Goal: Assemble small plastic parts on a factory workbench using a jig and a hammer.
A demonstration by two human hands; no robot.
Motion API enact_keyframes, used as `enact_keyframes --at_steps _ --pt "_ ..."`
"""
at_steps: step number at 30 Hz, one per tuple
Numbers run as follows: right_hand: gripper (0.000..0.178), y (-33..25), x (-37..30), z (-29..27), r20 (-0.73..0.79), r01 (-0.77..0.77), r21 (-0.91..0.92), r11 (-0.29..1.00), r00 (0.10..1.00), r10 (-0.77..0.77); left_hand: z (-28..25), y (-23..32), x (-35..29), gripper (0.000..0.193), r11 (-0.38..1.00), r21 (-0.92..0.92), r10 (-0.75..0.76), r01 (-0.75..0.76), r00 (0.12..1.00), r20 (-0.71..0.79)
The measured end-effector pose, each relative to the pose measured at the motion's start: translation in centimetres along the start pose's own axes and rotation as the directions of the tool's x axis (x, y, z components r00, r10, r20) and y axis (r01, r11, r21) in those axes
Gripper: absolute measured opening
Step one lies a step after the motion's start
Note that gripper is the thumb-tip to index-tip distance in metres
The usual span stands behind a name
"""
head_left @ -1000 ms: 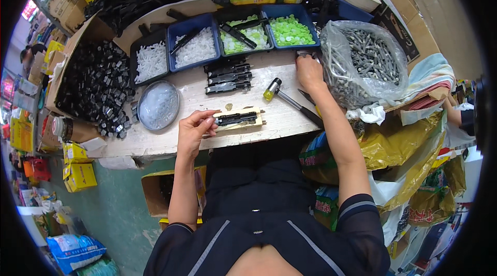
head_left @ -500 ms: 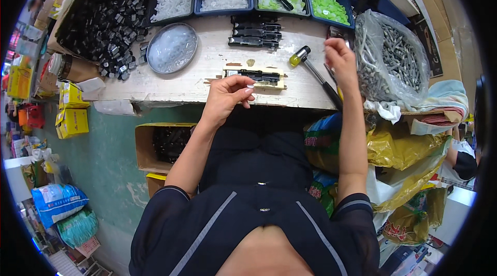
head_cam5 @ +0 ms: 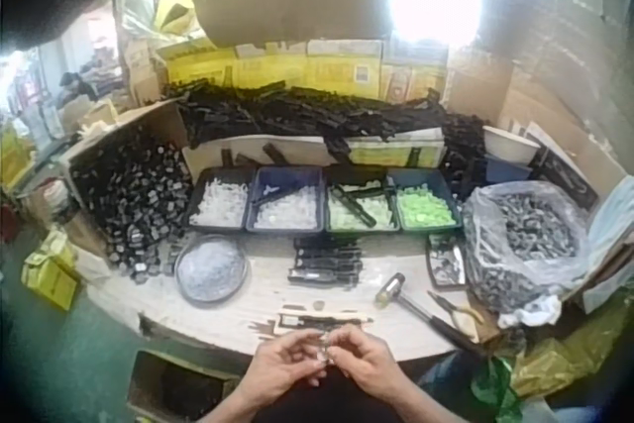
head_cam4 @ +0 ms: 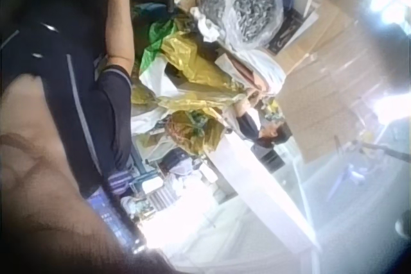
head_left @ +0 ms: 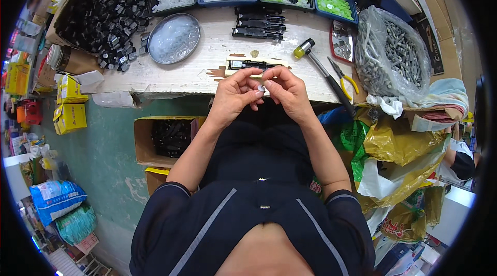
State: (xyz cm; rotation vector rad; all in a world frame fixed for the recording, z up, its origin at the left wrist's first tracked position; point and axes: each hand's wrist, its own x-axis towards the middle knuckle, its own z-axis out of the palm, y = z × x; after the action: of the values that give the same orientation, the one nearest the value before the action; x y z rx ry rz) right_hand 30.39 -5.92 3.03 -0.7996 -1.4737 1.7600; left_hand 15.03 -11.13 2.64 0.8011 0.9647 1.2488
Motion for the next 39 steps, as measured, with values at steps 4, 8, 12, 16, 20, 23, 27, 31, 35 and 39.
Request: enact_keyframes --at_steps 4,8,12,16,20,23,27,31,35,39 --pt "0.010 0.1 -0.1 0.3 0.001 0.067 -0.059 0.996 0.998 -0.067 -0.1 0.0 -0.1 0.039 1.000 -0.016 0.003 -0.003 1.000 0.012" --pt "0.010 0.0 -0.1 0.5 0.008 0.075 -0.085 0.994 0.997 -0.075 -0.4 -0.1 -0.4 0.039 1.000 -0.007 0.019 -0.019 1.000 0.004" --pt "0.010 0.7 0.0 0.6 0.052 0.231 -0.245 0.942 0.973 -0.226 -0.5 -0.3 -0.5 0.039 0.999 -0.014 0.032 -0.032 0.999 -0.004" --pt "0.008 0.1 0.0 0.8 0.045 0.184 -0.328 0.927 0.983 -0.180 -0.6 -0.4 -0.8 0.031 0.998 -0.007 0.061 -0.062 0.997 -0.051" --pt "0.012 0.5 0.1 0.6 -0.062 0.170 -0.202 0.964 0.981 -0.186 -0.7 -0.6 -0.8 0.024 0.990 -0.056 0.123 -0.127 0.989 -0.080" --pt "0.010 0.6 0.2 0.6 -0.094 0.176 -0.171 0.969 0.976 -0.194 -1.0 -1.0 -0.7 0.022 0.988 -0.095 0.111 -0.123 0.986 -0.124" --pt "0.007 0.3 0.5 1.3 0.002 0.264 -0.374 0.889 0.959 -0.283 -1.1 -1.3 -0.6 0.022 0.983 -0.134 0.105 -0.122 0.987 -0.124" --pt "0.008 0.8 1.2 1.7 0.036 0.334 -0.490 0.805 0.931 -0.364 -1.0 -1.4 -0.2 0.020 0.971 -0.201 0.105 -0.130 0.986 -0.130" --pt "0.006 0.7 2.2 1.8 0.082 0.437 -0.634 0.639 0.859 -0.506 -1.2 -1.5 0.3 0.020 0.963 -0.209 0.138 -0.167 0.979 -0.148" --pt "0.007 0.8 2.6 2.0 0.055 0.402 -0.629 0.666 0.877 -0.478 -1.2 -1.4 0.7 0.020 0.957 -0.214 0.156 -0.193 0.971 -0.179"
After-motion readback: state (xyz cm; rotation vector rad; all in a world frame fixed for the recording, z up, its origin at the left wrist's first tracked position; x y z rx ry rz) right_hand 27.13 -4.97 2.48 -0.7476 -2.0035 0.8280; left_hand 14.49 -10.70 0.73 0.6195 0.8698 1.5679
